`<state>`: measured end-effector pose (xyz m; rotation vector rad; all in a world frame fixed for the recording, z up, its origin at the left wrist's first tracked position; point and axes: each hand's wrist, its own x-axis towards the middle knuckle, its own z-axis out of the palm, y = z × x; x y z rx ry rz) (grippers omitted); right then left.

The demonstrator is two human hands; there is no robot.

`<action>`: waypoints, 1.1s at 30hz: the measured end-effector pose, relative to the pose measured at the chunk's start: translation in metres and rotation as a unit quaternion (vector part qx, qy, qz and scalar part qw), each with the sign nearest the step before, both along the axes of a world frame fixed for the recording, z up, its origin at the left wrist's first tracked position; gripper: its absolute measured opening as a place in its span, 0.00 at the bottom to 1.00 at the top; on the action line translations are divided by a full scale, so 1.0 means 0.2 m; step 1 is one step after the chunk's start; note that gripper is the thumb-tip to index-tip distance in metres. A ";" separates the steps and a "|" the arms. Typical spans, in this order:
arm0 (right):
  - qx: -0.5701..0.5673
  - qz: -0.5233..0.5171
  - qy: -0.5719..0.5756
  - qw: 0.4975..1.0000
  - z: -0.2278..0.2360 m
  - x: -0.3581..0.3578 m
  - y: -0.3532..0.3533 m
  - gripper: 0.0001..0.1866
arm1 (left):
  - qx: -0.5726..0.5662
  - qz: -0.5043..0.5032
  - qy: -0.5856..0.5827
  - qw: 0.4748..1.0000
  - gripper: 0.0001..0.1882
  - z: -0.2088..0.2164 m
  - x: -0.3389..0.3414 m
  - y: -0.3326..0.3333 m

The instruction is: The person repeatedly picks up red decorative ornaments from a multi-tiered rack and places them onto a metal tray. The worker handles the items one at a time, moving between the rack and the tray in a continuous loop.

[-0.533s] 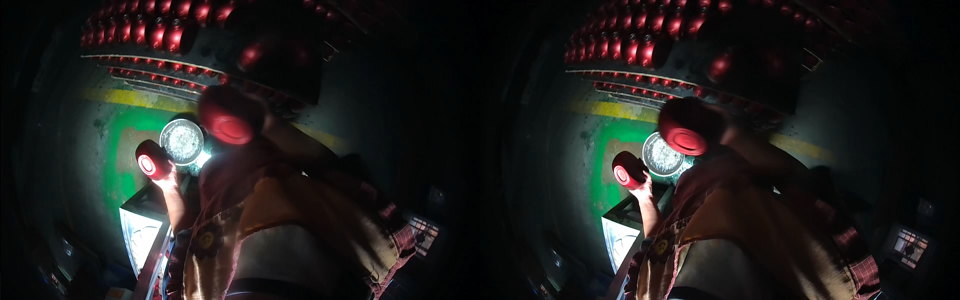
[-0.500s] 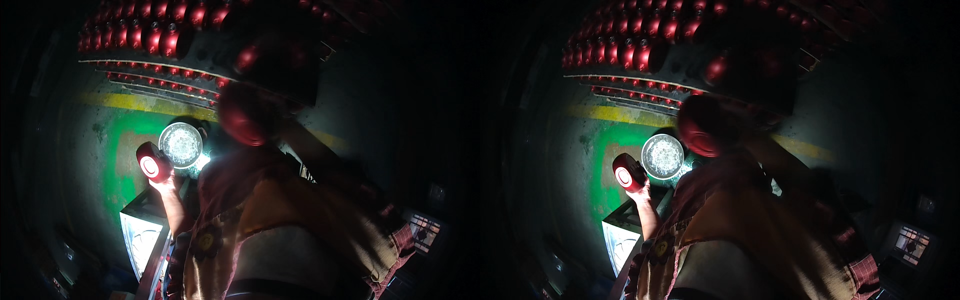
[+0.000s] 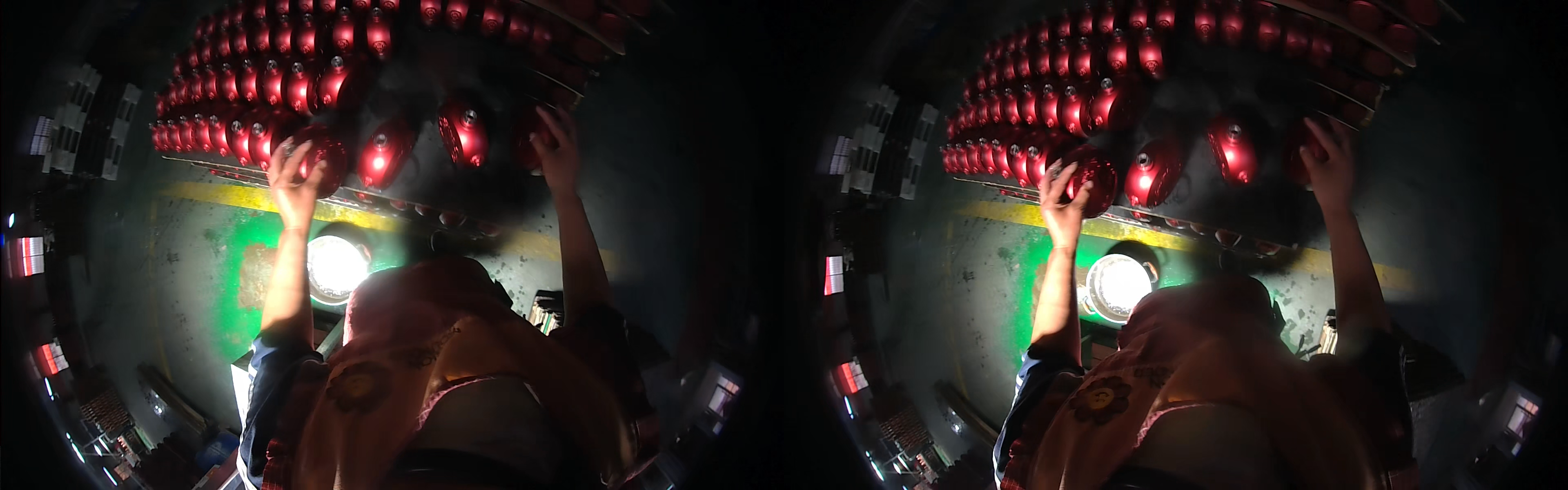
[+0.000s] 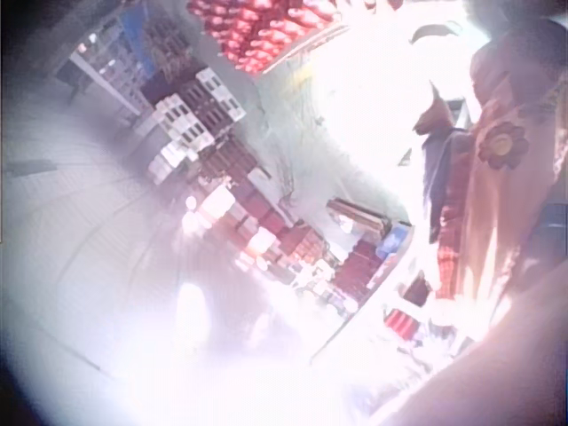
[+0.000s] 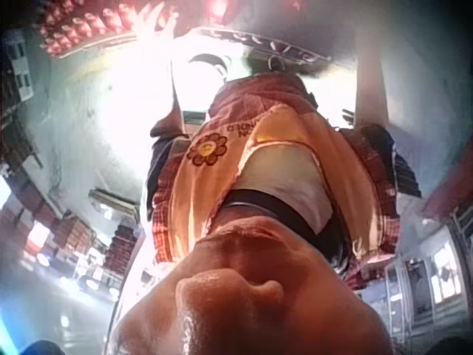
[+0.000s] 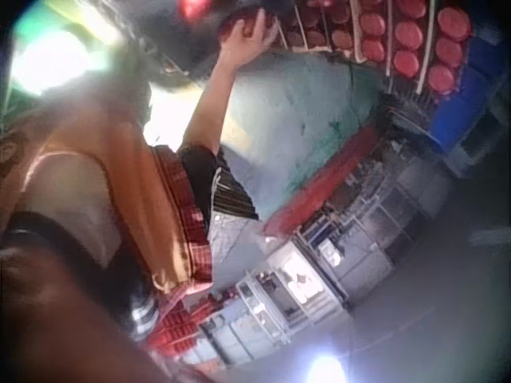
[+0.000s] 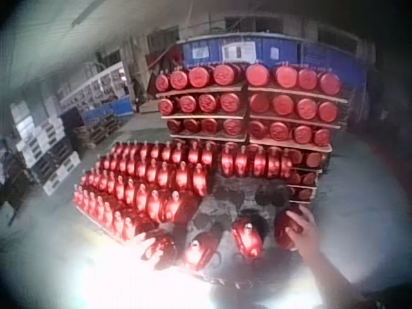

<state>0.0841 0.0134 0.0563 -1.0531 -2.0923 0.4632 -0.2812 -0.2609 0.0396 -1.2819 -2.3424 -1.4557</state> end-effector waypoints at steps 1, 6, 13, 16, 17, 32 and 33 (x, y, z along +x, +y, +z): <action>0.004 0.007 -0.008 1.000 -0.04 -0.04 0.03 0.27 | -0.017 0.008 0.005 1.000 0.24 -0.02 0.02 0.07; -0.056 0.027 -0.027 0.998 -0.11 -0.17 0.06 0.26 | -0.090 0.026 0.103 0.990 0.24 -0.10 0.05 0.25; 0.050 0.074 -0.096 0.991 -0.05 -0.17 0.08 0.23 | -0.124 -0.009 0.092 0.988 0.20 -0.07 0.01 0.20; 0.021 0.160 -0.098 0.982 0.00 -0.19 0.20 0.19 | -0.091 -0.146 0.102 0.980 0.16 0.01 -0.16 0.23; -0.027 0.177 -0.110 0.978 0.01 -0.22 0.25 0.19 | -0.090 -0.194 0.086 0.973 0.16 0.03 -0.22 0.27; -0.254 0.199 -0.054 0.945 0.07 -0.35 0.09 0.26 | -0.169 -0.496 -0.105 0.845 0.33 0.14 -0.30 0.51; -0.283 0.218 -0.068 0.932 0.09 -0.37 0.09 0.26 | -0.180 -0.511 -0.078 0.837 0.34 0.15 -0.28 0.54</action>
